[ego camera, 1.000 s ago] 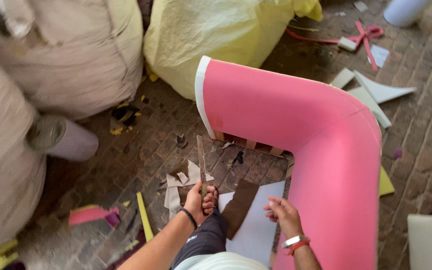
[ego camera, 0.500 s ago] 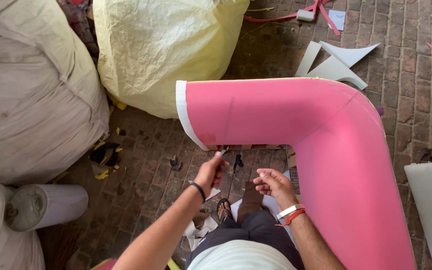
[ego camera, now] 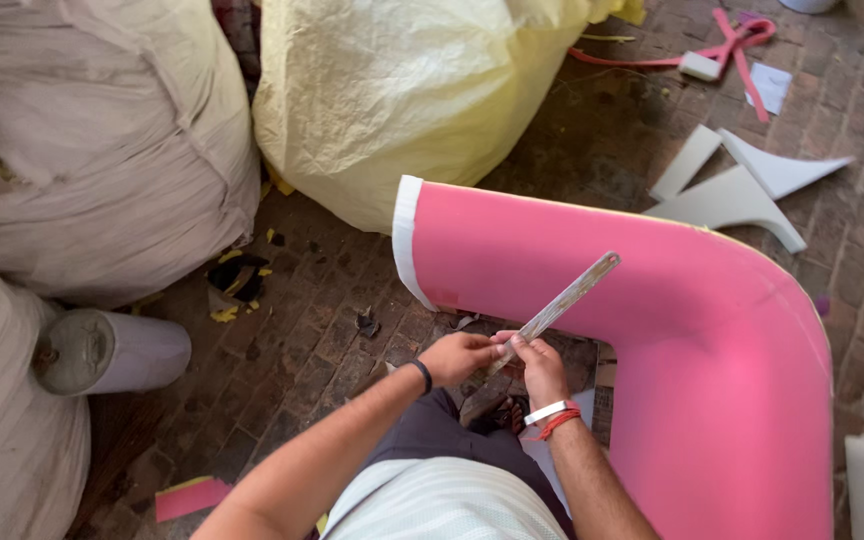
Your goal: The person uses a long metal blade to cut a yellow foam sheet and then trims a pink foam-covered chair frame. The person repeatedly positions the foam, cuts along edges, and removes excess pieces.
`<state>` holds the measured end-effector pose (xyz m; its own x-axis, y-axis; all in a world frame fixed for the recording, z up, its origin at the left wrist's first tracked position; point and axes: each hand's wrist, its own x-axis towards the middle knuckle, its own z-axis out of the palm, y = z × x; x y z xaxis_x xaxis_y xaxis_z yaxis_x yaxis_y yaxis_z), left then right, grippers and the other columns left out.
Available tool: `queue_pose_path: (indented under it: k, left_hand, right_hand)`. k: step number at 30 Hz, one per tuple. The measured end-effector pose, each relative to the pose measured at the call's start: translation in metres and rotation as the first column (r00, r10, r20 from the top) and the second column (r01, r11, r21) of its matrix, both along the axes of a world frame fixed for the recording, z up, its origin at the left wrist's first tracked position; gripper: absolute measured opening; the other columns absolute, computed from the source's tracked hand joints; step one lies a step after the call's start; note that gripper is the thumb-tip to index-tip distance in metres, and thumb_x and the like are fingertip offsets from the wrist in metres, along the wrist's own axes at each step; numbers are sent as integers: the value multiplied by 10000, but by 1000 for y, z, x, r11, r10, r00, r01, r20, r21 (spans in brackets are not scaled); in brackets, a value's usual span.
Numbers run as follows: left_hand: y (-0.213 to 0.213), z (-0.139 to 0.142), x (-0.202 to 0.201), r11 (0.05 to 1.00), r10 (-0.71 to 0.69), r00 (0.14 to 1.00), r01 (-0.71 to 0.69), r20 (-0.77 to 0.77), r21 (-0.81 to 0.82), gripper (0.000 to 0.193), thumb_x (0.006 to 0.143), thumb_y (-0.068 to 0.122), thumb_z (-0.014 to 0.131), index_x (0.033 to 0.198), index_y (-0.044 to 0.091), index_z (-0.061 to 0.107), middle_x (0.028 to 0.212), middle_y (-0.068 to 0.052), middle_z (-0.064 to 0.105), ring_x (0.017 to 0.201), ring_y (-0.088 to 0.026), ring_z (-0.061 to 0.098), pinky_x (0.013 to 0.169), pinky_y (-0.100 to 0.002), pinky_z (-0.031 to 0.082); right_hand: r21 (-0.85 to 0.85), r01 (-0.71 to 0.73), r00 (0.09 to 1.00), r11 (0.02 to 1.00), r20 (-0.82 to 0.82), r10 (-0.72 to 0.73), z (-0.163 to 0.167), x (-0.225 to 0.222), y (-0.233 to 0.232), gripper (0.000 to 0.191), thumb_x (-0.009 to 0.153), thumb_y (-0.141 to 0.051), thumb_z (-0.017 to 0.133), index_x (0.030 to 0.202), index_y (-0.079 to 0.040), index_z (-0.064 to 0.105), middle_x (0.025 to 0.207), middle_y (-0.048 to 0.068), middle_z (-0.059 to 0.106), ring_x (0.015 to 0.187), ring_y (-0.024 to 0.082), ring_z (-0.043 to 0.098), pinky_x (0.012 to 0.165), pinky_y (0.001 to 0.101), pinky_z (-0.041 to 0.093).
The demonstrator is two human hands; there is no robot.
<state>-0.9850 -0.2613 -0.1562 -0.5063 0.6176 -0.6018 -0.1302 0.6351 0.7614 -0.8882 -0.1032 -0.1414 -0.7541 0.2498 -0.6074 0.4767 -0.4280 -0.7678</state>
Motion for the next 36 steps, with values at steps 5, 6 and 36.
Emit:
queue_pose_path:
  k: [5, 6, 36]
  left_hand:
    - [-35, -18, -89, 986, 164, 986, -165, 29, 4, 511, 969, 490, 595, 1246, 75, 703, 1113, -83, 768, 1019, -181, 730, 902, -343, 578]
    - [-44, -23, -111, 981, 193, 981, -193, 35, 4, 518, 983, 496, 570, 1264, 79, 695, 1143, -79, 757, 1049, -172, 717, 929, -348, 562]
    - [-35, -110, -232, 900, 390, 847, -433, 361, 45, 751, 925, 535, 380, 1457, 31, 544, 1467, -233, 561, 1370, -376, 502, 1130, -568, 378]
  right_hand:
    - [45, 32, 999, 998, 42, -34, 2, -42, 0, 288, 1038, -214, 455, 1122, -76, 694, 922, 30, 737, 924, 142, 699, 882, 366, 558]
    - [76, 47, 999, 996, 19, -49, -1, -48, 0, 291, 1043, -220, 473, 1111, -59, 706, 879, 36, 719, 875, 143, 686, 844, 353, 551]
    - [32, 834, 497, 551, 389, -775, -36, 19, -206, 305, 932, -243, 663, 1168, -68, 742, 698, 27, 596, 465, 84, 433, 481, 297, 510]
